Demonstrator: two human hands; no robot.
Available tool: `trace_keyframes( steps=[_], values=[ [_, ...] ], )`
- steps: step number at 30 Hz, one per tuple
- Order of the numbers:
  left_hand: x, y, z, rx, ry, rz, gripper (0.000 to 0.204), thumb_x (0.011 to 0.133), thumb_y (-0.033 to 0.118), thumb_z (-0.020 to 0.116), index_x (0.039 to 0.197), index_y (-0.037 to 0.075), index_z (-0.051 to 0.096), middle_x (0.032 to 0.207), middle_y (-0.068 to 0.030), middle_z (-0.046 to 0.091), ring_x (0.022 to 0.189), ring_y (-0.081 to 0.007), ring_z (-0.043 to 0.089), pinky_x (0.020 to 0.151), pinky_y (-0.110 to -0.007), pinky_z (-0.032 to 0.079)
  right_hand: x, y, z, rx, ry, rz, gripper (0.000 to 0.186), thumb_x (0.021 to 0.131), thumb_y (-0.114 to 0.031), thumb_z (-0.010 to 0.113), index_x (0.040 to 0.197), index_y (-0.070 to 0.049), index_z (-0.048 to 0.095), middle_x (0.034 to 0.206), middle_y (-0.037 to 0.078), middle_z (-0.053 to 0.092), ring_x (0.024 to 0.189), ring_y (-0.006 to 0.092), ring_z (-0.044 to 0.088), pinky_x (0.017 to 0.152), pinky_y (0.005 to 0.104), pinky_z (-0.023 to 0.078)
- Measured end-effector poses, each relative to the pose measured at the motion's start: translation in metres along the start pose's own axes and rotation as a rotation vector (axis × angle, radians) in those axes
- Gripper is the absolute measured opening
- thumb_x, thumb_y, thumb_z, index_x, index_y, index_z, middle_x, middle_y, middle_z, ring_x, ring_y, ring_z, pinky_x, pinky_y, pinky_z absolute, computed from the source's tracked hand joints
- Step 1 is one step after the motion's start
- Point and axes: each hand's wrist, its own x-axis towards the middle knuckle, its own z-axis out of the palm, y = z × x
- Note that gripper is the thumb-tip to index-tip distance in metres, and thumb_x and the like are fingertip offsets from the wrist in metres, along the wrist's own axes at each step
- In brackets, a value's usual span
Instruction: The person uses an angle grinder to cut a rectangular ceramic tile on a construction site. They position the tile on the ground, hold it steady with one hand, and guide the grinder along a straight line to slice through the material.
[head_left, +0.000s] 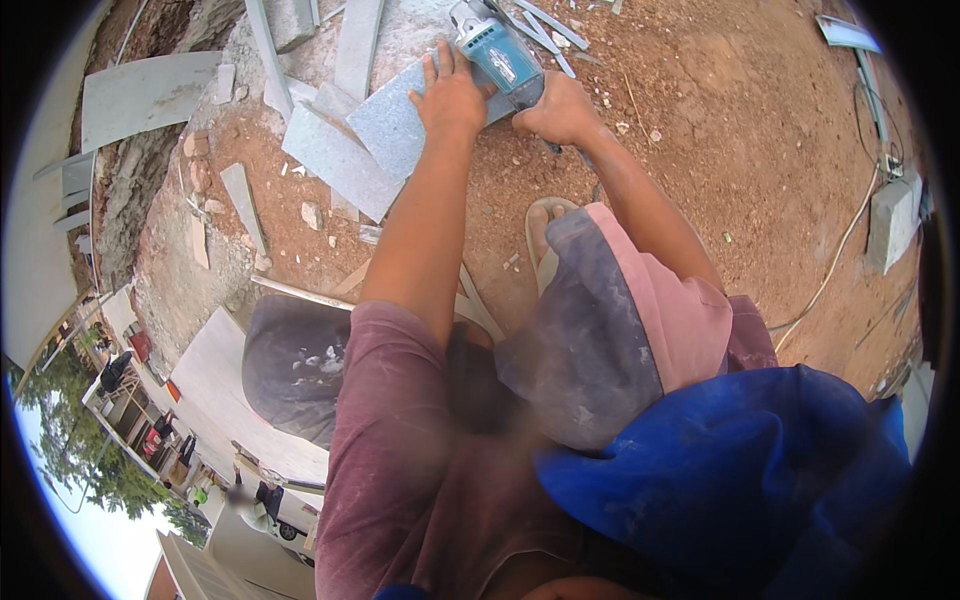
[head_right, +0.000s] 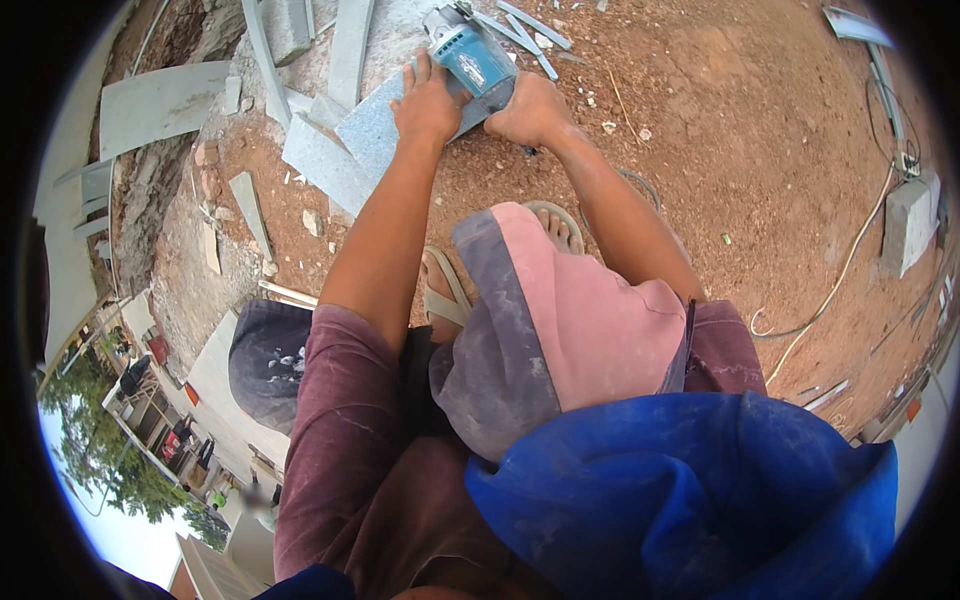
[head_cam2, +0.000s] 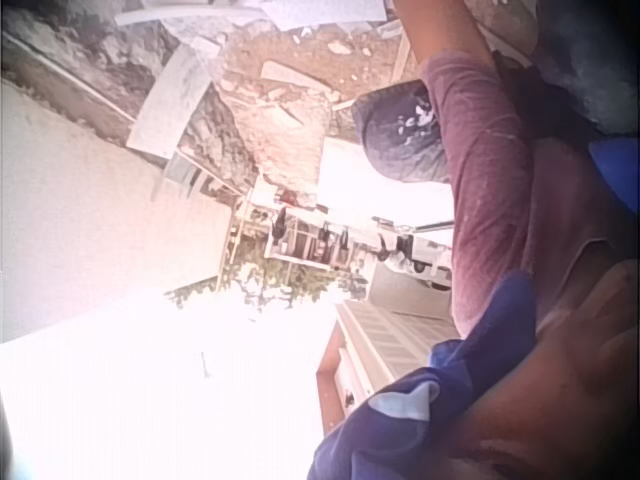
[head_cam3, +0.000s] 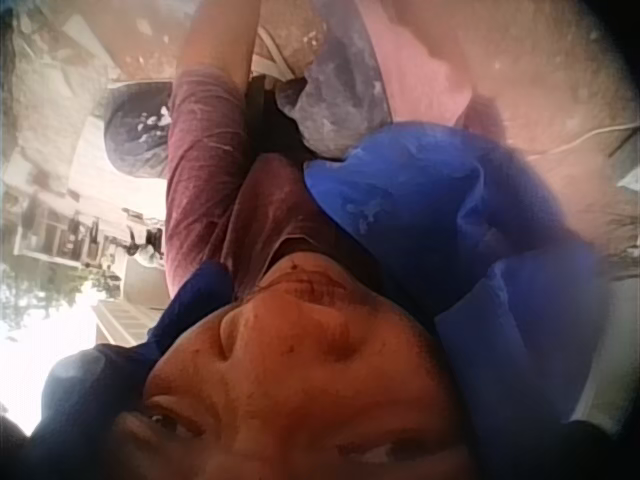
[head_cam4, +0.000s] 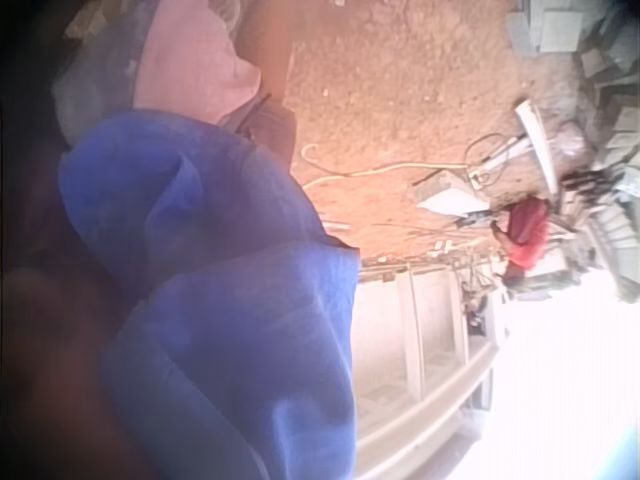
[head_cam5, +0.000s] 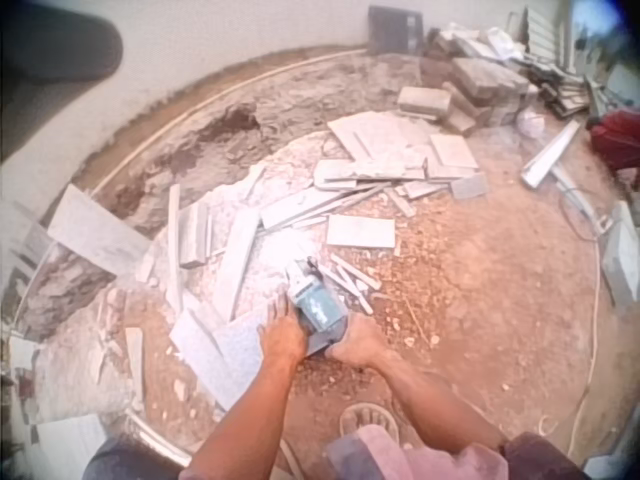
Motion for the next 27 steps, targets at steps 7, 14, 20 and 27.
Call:
trace_keyframes(
  steps=[7, 14, 20, 27],
  values=[
    [0.001, -0.001, 0.002, -0.002, 0.012, 0.003, 0.088, 0.094, 0.052, 0.071, 0.166, 0.019, 0.031, 0.177, 0.0017, 0.015, 0.161, -0.0256, 0.020, 0.123, -0.065, 0.027, -0.007, -0.004, -0.007, -0.015, 0.007, -0.002, 0.051, 0.059, -0.030, 0.083, 0.091, 0.008, 0.074, 0.093, 0.029, 0.075, 0.091, 0.0387, 0.075, 0.084, 0.0427, 0.059],
    [0.001, -0.002, 0.003, -0.009, 0.022, 0.006, 0.089, 0.095, 0.052, 0.071, 0.166, 0.019, 0.030, 0.177, 0.0019, 0.015, 0.161, -0.0251, 0.020, 0.123, -0.066, 0.027, -0.004, 0.003, -0.001, -0.009, -0.009, 0.002, 0.054, 0.060, -0.030, 0.082, 0.095, 0.009, 0.074, 0.097, 0.030, 0.075, 0.094, 0.0399, 0.075, 0.087, 0.0438, 0.058],
    [0.000, 0.000, 0.001, -0.007, 0.011, -0.001, 0.089, 0.095, 0.052, 0.070, 0.167, 0.021, 0.028, 0.176, 0.0028, 0.015, 0.161, -0.0252, 0.020, 0.124, -0.065, 0.027, -0.005, 0.008, 0.000, -0.020, -0.006, 0.006, 0.051, 0.060, -0.030, 0.082, 0.091, 0.010, 0.074, 0.093, 0.030, 0.074, 0.090, 0.0403, 0.075, 0.085, 0.0439, 0.059],
    [0.001, -0.001, 0.003, 0.008, 0.012, -0.002, 0.092, 0.095, 0.052, 0.071, 0.168, 0.025, 0.023, 0.176, 0.0034, 0.015, 0.161, -0.0250, 0.020, 0.124, -0.065, 0.027, -0.012, 0.006, -0.002, -0.010, 0.026, -0.034, 0.043, 0.060, -0.030, 0.082, 0.082, 0.007, 0.075, 0.085, 0.029, 0.074, 0.084, 0.0390, 0.076, 0.081, 0.0436, 0.059]
  ],
)
